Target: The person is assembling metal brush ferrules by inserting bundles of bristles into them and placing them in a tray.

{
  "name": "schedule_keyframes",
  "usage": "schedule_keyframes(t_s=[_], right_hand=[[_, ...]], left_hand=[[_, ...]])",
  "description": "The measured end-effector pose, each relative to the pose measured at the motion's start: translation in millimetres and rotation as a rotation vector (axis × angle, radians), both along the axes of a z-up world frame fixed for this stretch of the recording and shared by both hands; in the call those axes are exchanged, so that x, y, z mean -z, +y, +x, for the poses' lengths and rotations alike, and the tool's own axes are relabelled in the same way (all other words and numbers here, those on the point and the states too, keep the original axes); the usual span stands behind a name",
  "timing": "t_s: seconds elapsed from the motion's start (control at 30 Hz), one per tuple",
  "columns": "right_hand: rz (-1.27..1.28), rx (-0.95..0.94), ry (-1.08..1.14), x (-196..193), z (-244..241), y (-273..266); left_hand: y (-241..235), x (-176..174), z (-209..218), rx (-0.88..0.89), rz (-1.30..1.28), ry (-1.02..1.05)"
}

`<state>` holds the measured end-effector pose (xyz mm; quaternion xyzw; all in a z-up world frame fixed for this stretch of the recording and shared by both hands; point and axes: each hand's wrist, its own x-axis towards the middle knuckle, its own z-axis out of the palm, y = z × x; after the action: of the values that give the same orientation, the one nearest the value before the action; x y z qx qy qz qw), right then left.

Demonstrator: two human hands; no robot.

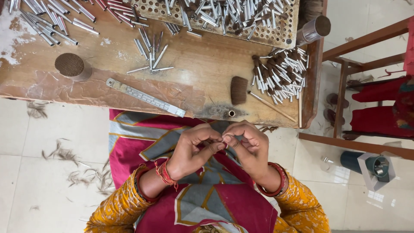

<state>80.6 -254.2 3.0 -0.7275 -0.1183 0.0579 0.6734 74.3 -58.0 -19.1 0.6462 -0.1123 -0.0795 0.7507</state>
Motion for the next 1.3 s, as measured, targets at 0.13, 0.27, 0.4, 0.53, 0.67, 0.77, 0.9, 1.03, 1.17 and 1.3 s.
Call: schedule_keyframes(t_s=[0.13,0.27,0.4,0.53,0.67,0.77,0.9,1.03,1.17,1.3], right_hand=[[-0.058,0.029,-0.085,-2,-4,2],[-0.026,0.023,-0.081,2,-4,-1],[-0.010,0.021,-0.071,-2,-5,2],[-0.081,0.015,-0.121,2,-2,5],[-0.079,-0.062,-0.056,-8,9,11],[-0.184,-0.127,-0.136,-26,11,25],[-0.410,-0.103,-0.390,-17,5,35],[-0.484,-0.088,-0.553,-8,4,43],[-0.493,-0.065,-0.593,-12,10,51],[-0.528,-0.044,-0.597,-7,16,51]], left_hand=[[0,1,0,0.013,-0.034,-0.025],[0,0,1,0.007,-0.022,-0.071],[0,2,1,-0.022,0.006,-0.135],[4,3,1,-0.050,0.016,-0.154],[9,9,-3,-0.057,-0.069,0.003],[14,22,-8,-0.096,-0.249,0.166],[21,41,-14,-0.208,-0.330,0.188],[24,50,-16,-0.237,-0.388,0.307],[37,38,-12,-0.282,-0.358,0.266],[75,-7,6,-0.472,0.353,-0.321]])
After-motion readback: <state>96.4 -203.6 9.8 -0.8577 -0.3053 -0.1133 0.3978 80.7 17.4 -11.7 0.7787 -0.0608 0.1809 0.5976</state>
